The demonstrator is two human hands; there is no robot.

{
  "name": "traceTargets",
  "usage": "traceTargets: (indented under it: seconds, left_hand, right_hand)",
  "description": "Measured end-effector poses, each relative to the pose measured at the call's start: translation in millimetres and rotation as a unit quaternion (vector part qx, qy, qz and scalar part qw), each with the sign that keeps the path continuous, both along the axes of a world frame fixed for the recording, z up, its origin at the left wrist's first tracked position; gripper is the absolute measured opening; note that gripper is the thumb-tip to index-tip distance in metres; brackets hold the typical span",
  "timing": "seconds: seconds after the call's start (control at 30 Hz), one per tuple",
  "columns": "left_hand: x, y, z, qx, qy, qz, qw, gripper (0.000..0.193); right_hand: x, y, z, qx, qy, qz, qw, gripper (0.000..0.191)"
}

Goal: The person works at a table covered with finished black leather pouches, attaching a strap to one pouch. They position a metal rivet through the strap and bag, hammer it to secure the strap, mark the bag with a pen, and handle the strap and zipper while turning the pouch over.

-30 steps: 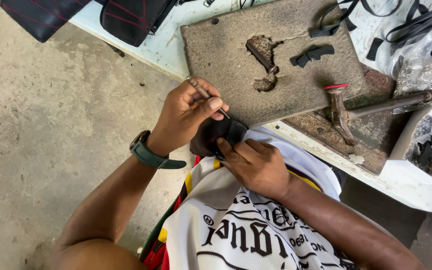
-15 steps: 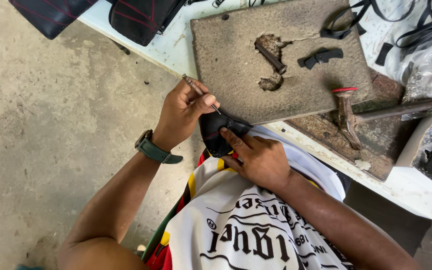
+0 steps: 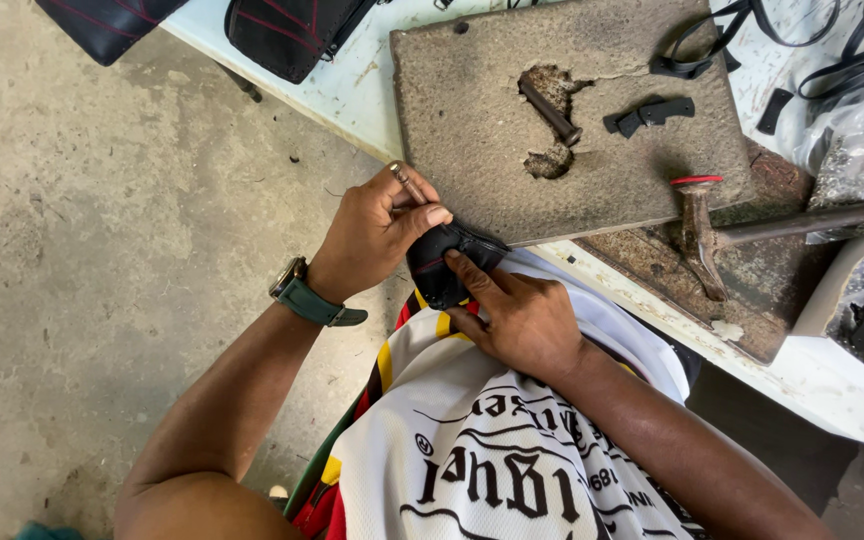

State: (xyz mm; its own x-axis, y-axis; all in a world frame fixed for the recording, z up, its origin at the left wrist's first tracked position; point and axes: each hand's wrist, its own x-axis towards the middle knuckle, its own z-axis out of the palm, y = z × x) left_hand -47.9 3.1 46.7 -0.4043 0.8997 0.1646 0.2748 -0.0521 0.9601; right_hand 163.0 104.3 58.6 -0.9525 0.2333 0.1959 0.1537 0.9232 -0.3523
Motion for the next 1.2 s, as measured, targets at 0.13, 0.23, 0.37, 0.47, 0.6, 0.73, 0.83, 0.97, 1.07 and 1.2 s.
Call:
traceTargets:
  seconds: [0.13,0.23,0.37,0.47,0.6,0.73,0.83,0.97,1.07,1.2]
  left_hand:
    - [1.7,-1.5,0.2,-0.013,0.005,0.001,1.000,0.022]
    - [2.5,-1.9,0.0,-0.011,0.041,-0.002,0.999,0.021]
    - [0.3,0.4,0.9,-0.016,0.124,-0.025,0.992,0.020]
    - [-2.5,2.9,2.8,0.000,0.157,-0.049,0.986,0.018]
    - [-7.5,5.3,8.3,-0.016,0.165,-0.090,0.982,0.018]
    - [-10.7,9.9,14.9,-0.048,0.162,-0.106,0.980,0.017]
    - [-10.0,9.9,17.7,-0.064,0.155,-0.117,0.979,0.017]
    - [-6.1,5.1,16.1,-0.040,0.200,-0.122,0.971,0.014]
    - [-1.4,-0.3,13.2,0.011,0.251,-0.107,0.962,0.014]
    - [8.6,1.8,11.4,-0.046,0.265,-0.092,0.959,0.016]
  right_hand:
    - [1.8,0.9,-2.6,0.000,0.016,0.003,1.000,0.068]
    - [0.8,-1.2,-9.3,-0.006,0.022,0.002,1.000,0.067]
    - [12.6,8.8,7.7,0.008,-0.024,0.015,1.000,0.059]
    - [43.6,56.1,41.5,-0.069,0.221,0.041,0.972,0.015]
    - [129.3,134.5,68.1,0.217,-0.007,-0.221,0.951,0.033]
    - [156.4,179.2,27.0,0.282,-0.086,-0.182,0.938,0.035]
    - [160.7,191.9,3.8,0.247,-0.104,-0.195,0.943,0.030]
    - [170.4,203.6,-5.0,0.125,-0.046,-0.172,0.976,0.023]
    - [179.3,209.0,0.6,-0.119,0.072,-0.182,0.973,0.034]
    - [165.6,200.3,28.7,-0.189,0.225,-0.248,0.923,0.024]
